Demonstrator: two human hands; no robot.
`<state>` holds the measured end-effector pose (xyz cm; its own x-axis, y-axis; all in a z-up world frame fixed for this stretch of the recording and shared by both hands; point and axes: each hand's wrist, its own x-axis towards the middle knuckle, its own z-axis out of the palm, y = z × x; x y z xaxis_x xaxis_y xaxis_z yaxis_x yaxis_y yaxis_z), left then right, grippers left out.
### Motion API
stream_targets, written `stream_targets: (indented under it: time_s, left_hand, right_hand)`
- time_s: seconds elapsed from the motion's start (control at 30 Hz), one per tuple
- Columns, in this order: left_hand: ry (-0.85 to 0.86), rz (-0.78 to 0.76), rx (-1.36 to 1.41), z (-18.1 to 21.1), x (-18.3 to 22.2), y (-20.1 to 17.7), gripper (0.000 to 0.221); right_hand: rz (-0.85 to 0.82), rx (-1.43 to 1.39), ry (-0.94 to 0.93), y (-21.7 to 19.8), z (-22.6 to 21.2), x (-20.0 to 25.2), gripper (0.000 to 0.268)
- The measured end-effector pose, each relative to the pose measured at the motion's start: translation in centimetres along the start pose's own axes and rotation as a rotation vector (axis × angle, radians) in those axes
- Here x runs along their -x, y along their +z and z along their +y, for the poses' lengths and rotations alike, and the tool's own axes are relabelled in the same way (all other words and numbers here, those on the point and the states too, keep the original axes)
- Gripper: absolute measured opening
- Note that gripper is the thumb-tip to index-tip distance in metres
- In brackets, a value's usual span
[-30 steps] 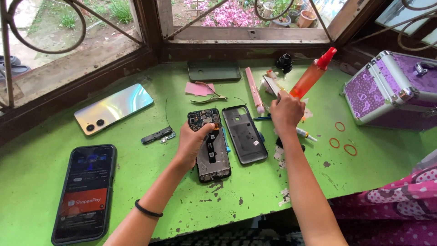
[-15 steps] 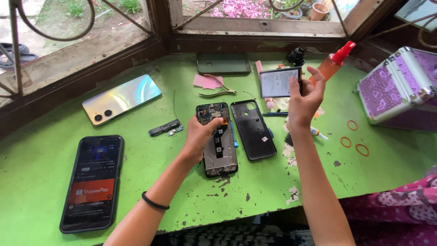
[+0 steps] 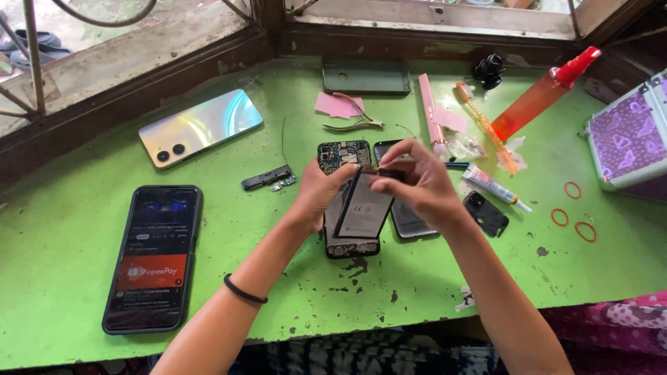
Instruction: Installing a motherboard into a smartphone frame and connecting internal ribbon cables.
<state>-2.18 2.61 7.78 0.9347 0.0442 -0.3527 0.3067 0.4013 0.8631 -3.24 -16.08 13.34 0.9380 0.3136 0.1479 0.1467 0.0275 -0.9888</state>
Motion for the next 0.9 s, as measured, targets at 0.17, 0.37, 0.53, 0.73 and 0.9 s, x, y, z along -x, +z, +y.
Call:
stream_targets:
  time_s: [0.17,0.37,0.53,0.73,0.9]
  left_hand:
    - [-0.019,-0.059,0.037,0.5,0.4,0.7,0.031]
    - [0.008,-0.072,0.038,1.2,0.9,0.8,0.031]
    - [0.055,-0.09,0.027,1.3,0.9,0.9,0.031]
    - [0.101,-0.098,0.011,0.7,0.7,0.7,0.03]
    - [0.116,-0.098,0.005,1.7,1.7,1.1,0.029]
  right_hand:
    - [-0.041,0.082,0.006,1.0,0.7,-0.1,0.04]
    - [-0.041,0.168,0.049,1.2,-0.2,0.1,0.037]
    - [-0.027,0.197,0.06,1.6,0.1,0.4,0.037]
    - [-0.043,0.162,0.028,1.6,1.0,0.5,0.034]
    - [-0.052,0.257,-0.143,2.2,-0.3,0.1,0.029]
